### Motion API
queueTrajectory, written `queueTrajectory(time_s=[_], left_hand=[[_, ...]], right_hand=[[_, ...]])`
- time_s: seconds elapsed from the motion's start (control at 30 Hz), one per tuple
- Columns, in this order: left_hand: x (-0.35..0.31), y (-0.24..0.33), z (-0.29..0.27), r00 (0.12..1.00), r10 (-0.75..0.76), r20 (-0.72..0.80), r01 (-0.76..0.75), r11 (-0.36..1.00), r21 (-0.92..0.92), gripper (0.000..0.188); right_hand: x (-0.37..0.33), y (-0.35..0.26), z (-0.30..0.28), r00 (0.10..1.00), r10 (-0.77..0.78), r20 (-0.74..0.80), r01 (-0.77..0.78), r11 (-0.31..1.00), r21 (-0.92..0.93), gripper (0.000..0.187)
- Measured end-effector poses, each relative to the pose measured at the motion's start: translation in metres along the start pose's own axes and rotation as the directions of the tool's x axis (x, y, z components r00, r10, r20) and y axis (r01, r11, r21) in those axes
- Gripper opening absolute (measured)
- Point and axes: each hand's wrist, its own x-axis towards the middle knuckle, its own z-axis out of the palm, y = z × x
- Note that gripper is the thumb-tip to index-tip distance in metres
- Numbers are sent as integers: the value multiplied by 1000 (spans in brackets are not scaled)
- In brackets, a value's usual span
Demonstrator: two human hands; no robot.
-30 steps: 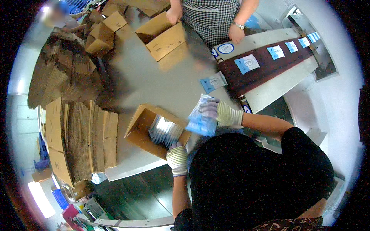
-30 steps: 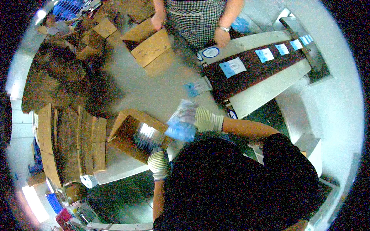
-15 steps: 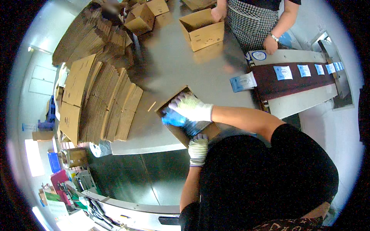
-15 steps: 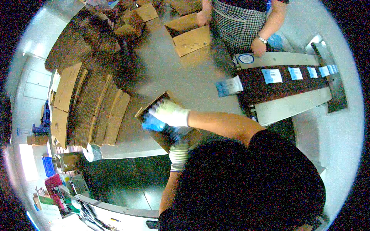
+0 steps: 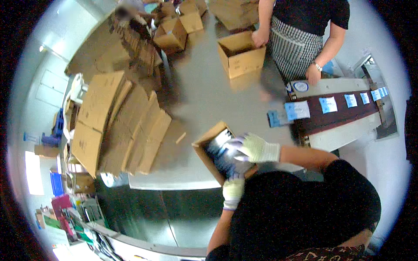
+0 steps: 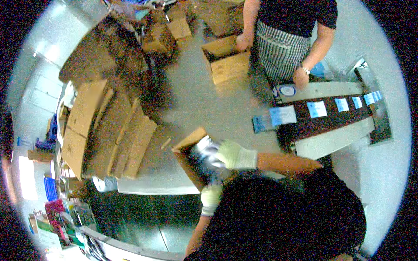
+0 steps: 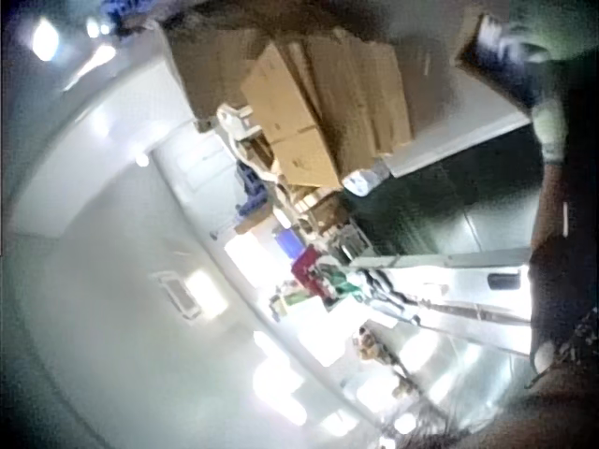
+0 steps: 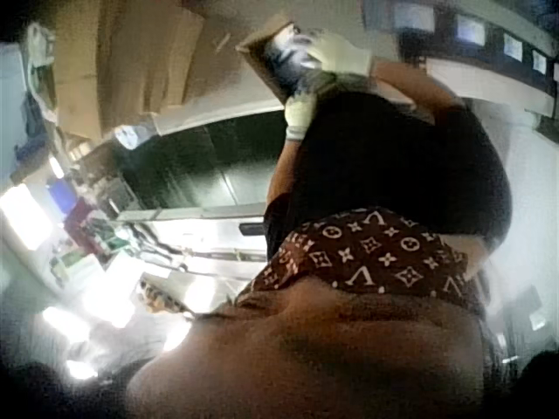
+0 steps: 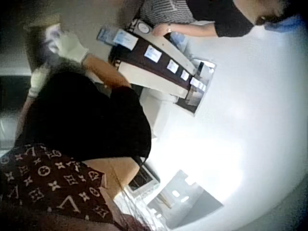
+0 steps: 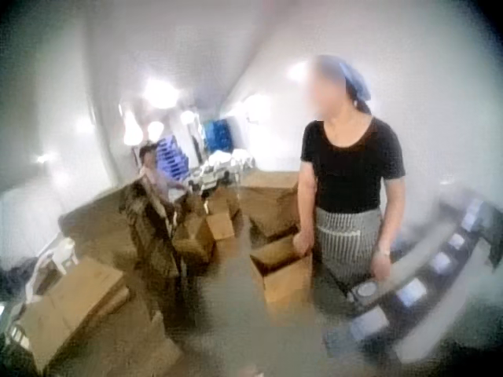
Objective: The person picks up blue packets from a conveyor belt and places them into cardboard boxes by hand.
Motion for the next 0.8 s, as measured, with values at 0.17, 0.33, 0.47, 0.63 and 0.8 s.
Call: queueTrajectory(time_s=[0.17, 0.33, 0.47, 0.63, 0.8], left_hand=[[76, -37, 9, 993, 112, 44, -108, 991, -75, 12], [231, -240, 13, 963, -222, -156, 270, 741, 615, 46], [317, -196, -120, 892, -84, -443, 268, 889, 372, 53], [260, -156, -216, 858, -72, -508, 262, 913, 313, 45], [94, -211, -276, 744, -347, -571, 665, 475, 577, 37]], right_hand=[[-92, 10, -21, 927, 354, -127, -335, 930, 151, 36], [-56, 1, 3, 972, 223, -72, -202, 953, 224, 29], [-90, 44, -33, 985, 166, -39, -153, 962, 225, 30], [-125, 74, -49, 945, 215, 247, -284, 914, 291, 35], [-120, 87, -27, 966, 24, 256, -101, 950, 294, 34]])
